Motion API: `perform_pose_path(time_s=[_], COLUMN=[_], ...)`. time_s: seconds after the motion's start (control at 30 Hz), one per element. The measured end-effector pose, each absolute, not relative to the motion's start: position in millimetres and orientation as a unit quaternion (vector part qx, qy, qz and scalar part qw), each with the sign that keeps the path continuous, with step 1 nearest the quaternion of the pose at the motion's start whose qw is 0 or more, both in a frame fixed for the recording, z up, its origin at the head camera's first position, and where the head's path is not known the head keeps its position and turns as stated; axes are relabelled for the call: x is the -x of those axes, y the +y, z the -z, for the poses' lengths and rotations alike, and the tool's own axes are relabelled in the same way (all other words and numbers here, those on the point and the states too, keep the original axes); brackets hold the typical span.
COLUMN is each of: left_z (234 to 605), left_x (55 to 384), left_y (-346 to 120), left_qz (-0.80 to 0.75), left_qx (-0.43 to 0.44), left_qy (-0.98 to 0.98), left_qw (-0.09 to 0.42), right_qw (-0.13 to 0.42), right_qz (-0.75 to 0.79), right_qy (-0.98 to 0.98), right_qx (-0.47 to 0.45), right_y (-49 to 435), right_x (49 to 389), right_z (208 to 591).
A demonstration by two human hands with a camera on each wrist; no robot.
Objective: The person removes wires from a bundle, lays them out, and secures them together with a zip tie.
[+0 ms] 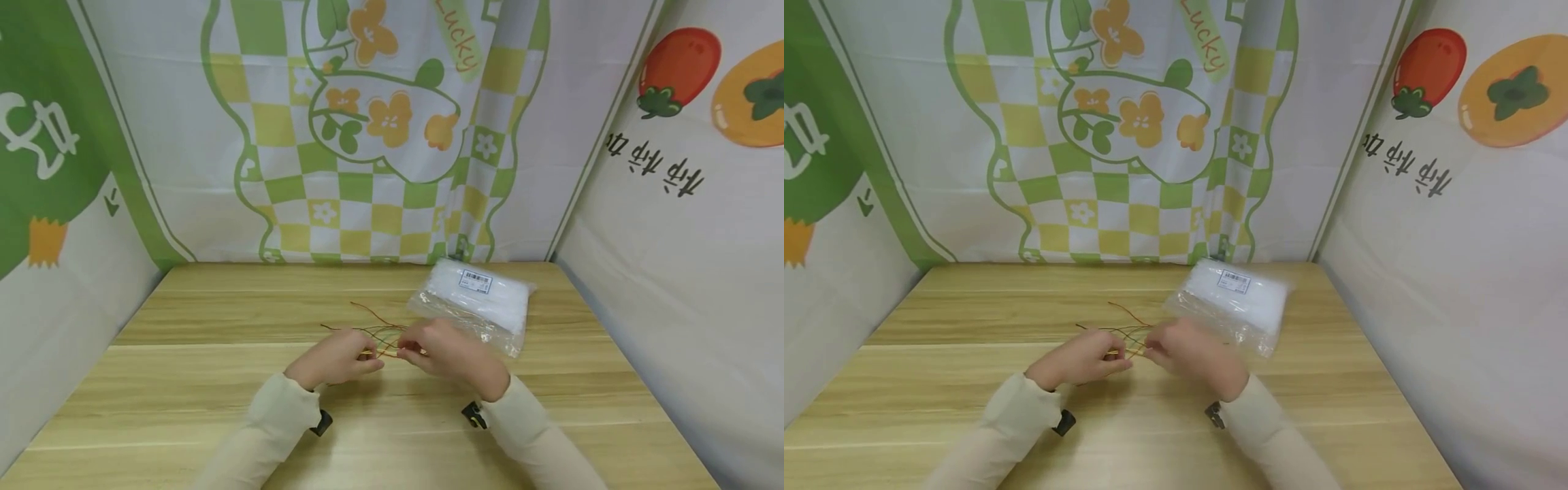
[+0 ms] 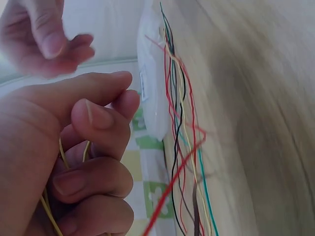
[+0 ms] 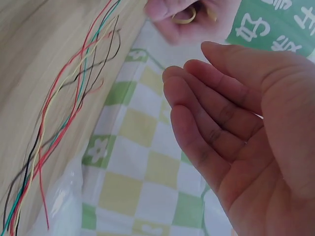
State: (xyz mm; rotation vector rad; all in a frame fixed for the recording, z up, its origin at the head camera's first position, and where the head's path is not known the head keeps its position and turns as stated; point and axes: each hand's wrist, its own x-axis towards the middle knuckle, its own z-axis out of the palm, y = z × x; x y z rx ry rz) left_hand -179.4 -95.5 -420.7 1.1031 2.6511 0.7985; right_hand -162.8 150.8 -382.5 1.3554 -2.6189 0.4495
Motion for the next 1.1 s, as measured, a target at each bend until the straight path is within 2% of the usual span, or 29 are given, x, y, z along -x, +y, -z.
perform_pose_path(time_s=[0.2,0.43,0.67,0.87,0.97,1.1], left_z=[421,421,421,422,423,421], left_x=[177,176,178,178,177,178], left_y=[-81,-76,-82,-79,-84,-103], left_qz=[-0.268,-0.288,-0.280,-0.251,-0.267,-0.291], left_qx=[-0.381,-0.381,-0.388,-0.411,-0.404,-0.385], left_qy=[0.882,0.873,0.871,0.872,0.869,0.869], left_qw=[0.078,0.099,0.107,0.089,0.102,0.112], right_qw=[0.079,0.104,0.122,0.102,0.090,0.115], right_qz=[-0.167,-0.184,-0.172,-0.163,-0.164,-0.152], right_qy=[-0.855,-0.832,-0.850,-0.849,-0.867,-0.891], right_qx=[-0.485,-0.513,-0.483,-0.493,-0.462,-0.412], right_y=[134,131,148,140,144,166], right_x=[160,162,167,166,165,172], right_z=[383,384,386,393,393,391])
